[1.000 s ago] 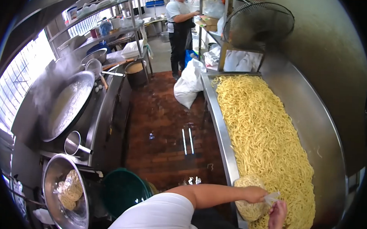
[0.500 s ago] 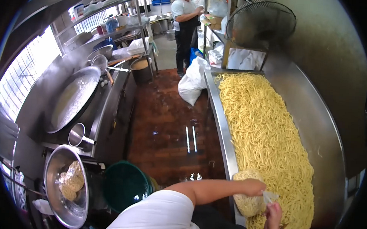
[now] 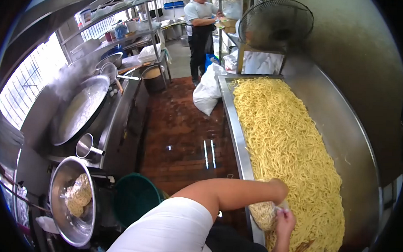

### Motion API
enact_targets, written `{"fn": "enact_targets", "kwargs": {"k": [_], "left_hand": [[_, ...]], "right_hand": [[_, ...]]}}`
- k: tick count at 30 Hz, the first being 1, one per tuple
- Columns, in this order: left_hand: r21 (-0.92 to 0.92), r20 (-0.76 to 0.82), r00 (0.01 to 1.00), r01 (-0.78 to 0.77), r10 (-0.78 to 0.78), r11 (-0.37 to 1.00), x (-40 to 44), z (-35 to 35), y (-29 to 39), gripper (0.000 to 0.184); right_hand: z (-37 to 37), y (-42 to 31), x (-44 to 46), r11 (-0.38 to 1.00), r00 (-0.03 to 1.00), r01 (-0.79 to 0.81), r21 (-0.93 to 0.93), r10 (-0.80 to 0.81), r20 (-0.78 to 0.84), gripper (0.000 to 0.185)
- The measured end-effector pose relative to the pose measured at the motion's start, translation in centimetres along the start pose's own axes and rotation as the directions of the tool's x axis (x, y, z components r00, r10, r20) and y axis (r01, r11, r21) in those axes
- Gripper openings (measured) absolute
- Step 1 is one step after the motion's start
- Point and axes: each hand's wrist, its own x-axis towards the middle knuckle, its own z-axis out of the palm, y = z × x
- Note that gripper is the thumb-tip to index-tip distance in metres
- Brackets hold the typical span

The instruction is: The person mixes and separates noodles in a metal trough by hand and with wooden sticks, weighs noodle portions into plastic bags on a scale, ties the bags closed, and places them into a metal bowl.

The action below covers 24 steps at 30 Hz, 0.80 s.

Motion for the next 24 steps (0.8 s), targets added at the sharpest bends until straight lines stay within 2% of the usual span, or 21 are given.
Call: {"fn": "enact_targets", "kwargs": {"k": [1,3,4,5,7,9,10,11,13,15,17,18,20,22,23,24], "left_hand": [[0.003,-0.005,1.0,-0.003,0.003,1.0,0.2,0.8,0.8,0.02],[0.145,-0.211,0.977,-0.008,0.039,0.989,0.5,2.2,1.5,0.014],[0.193,-0.149,0.979,-0.112,0.142,0.975,-0.9,1.2,1.6,0.019],[0.195,-0.149,0.979,-0.109,0.139,0.975,-1.3,1.8,1.0,0.019],[0.013,-0.443,0.847,-0.323,0.295,0.946,-1.8,3.7,-0.7,0.026],[0.001,-0.492,0.811,-0.364,0.317,0.931,-2.4,4.5,-1.9,0.027],[-0.011,-0.542,0.77,-0.407,0.337,0.913,-2.6,4.8,-2.1,0.028],[-0.014,-0.547,0.769,-0.402,0.33,0.915,-2.6,5.2,-2.4,0.028],[-0.084,-0.657,0.718,-0.373,0.23,0.924,-2.5,5.8,-2.7,0.025],[-0.087,-0.636,0.738,-0.36,0.226,0.929,-2.7,5.5,-3.0,0.024],[-0.091,-0.612,0.758,-0.351,0.226,0.932,-2.7,5.4,-3.1,0.023],[-0.092,-0.598,0.77,-0.339,0.22,0.936,-2.5,5.5,-3.0,0.021],[-0.089,-0.585,0.781,-0.329,0.218,0.94,-2.2,5.6,-3.0,0.02],[-0.122,-0.589,0.793,-0.281,0.158,0.952,-2.2,5.6,-2.7,0.018],[-0.117,-0.589,0.791,-0.283,0.163,0.952,-2.4,5.7,-2.5,0.018],[-0.143,-0.589,0.804,-0.208,0.086,0.968,-2.8,5.8,-2.1,0.017]], "right_hand": [[0.2,-0.4,0.9,1.0,1.0,0.005,-0.001,-0.005,-0.004,0.007],[0.3,-0.5,2.9,0.983,0.985,-0.152,0.108,0.159,-0.063,0.01],[0.6,-0.1,3.8,0.989,0.991,-0.099,0.11,0.107,-0.074,0.012],[0.2,0.2,4.2,0.989,0.992,-0.097,0.113,0.105,-0.071,0.012],[-0.2,-0.2,4.9,0.961,0.966,-0.257,0.102,0.257,0.013,0.012],[0.9,0.3,5.9,0.967,0.972,-0.228,0.115,0.233,-0.032,0.015],[1.2,-0.1,6.3,0.975,0.977,-0.207,0.076,0.21,-0.039,0.014],[1.6,-0.3,6.7,0.982,0.982,-0.185,0.036,0.186,-0.043,0.014],[2.1,-0.2,7.5,0.991,0.992,-0.128,-0.033,0.128,-0.012,0.014],[1.8,-0.4,8.2,0.993,0.997,-0.069,-0.1,0.071,0.016,0.013],[1.0,-1.6,8.3,0.953,0.929,-0.291,-0.081,0.302,0.213,0.013],[0.7,-2.3,8.1,0.953,0.929,-0.29,-0.085,0.302,0.214,0.013],[0.3,-3.6,7.5,0.952,0.895,-0.298,-0.068,0.304,0.327,0.009],[0.1,-4.9,6.3,0.943,0.896,-0.33,-0.029,0.323,0.304,0.005],[0.2,-5.3,5.9,0.932,0.894,-0.363,0.01,0.345,0.285,0.008],[0.3,-4.9,5.5,0.933,0.896,-0.36,0.013,0.342,0.283,0.008]]}}
